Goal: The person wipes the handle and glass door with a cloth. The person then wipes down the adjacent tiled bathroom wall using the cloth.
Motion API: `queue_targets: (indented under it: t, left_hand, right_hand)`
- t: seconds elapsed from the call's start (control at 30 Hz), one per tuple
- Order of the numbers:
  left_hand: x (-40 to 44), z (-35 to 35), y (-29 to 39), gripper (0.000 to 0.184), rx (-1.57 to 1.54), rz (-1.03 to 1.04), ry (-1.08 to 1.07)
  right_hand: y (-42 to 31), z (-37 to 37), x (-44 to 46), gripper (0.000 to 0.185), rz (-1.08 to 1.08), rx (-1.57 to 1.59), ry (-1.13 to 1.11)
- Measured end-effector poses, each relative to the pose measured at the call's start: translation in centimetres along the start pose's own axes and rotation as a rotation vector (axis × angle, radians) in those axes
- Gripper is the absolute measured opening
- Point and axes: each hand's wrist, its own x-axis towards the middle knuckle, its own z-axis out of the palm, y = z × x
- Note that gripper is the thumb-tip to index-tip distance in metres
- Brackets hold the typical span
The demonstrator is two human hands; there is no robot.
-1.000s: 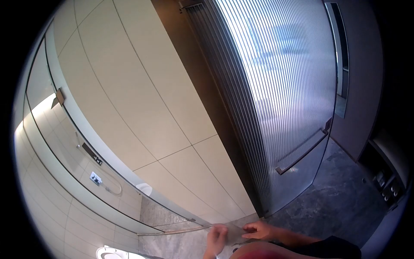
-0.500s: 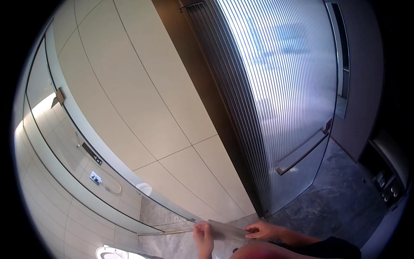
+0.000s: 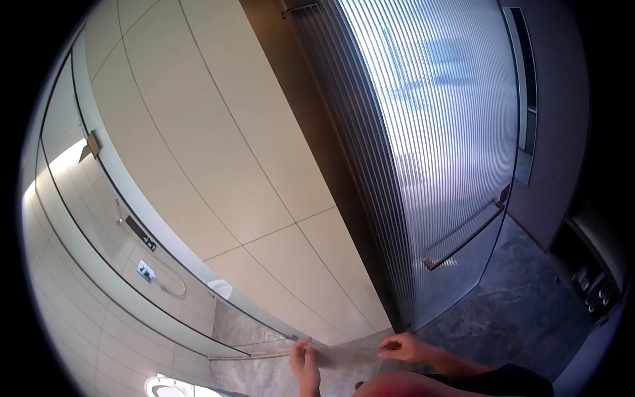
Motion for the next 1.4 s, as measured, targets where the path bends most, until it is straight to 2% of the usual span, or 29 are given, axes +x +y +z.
queue_targets:
  t: [0.13,0.2,0.4,0.53,0.73,0.93,1.03,1.23,1.33,1.4]
  left_hand:
    - [-0.3,0.3,0.7,0.014,0.073,-0.090,0.023]
    - [-0.3,0.1,0.4,0.015,0.109,-0.120,0.033]
    - [-0.6,1.5,-0.4,0.013,0.139,0.077,0.116]
    - [-1.5,2.4,-0.3,0.016,0.196,0.016,0.099]
    - [-1.9,2.9,-0.7,0.015,0.227,0.092,0.133]
    - [-1.8,2.5,-0.7,0.013,0.245,0.129,0.180]
    - [-1.9,2.5,-0.8,0.013,0.214,0.093,0.182]
    - [-0.9,2.7,0.5,0.014,0.135,-0.135,0.066]
    - [-2.1,2.3,0.2,0.018,0.118,-0.066,0.027]
    - [-2.9,3.2,3.7,0.021,0.176,-0.162,-0.060]
  right_hand:
    - [0.3,-0.1,0.2,0.025,-0.058,0.048,0.037]
    - [1.7,-0.1,0.6,0.026,-0.148,0.016,0.101]
    - [0.7,1.9,1.0,0.018,-0.277,0.129,0.394]
    - [-0.8,3.3,1.7,0.012,-0.444,0.058,0.679]
    - [-1.7,3.8,2.1,0.011,-0.498,-0.012,0.844]
    - [-1.2,3.6,1.9,0.010,-0.471,-0.034,0.823]
    - [-0.3,4.0,2.2,0.009,-0.458,-0.079,0.917]
    - [-1.1,3.4,1.9,0.013,-0.409,0.013,0.828]
    - [-2.3,3.0,0.8,0.019,-0.452,-0.117,0.693]
    - [-4.9,3.5,-0.4,0.021,-0.373,-0.130,0.600]
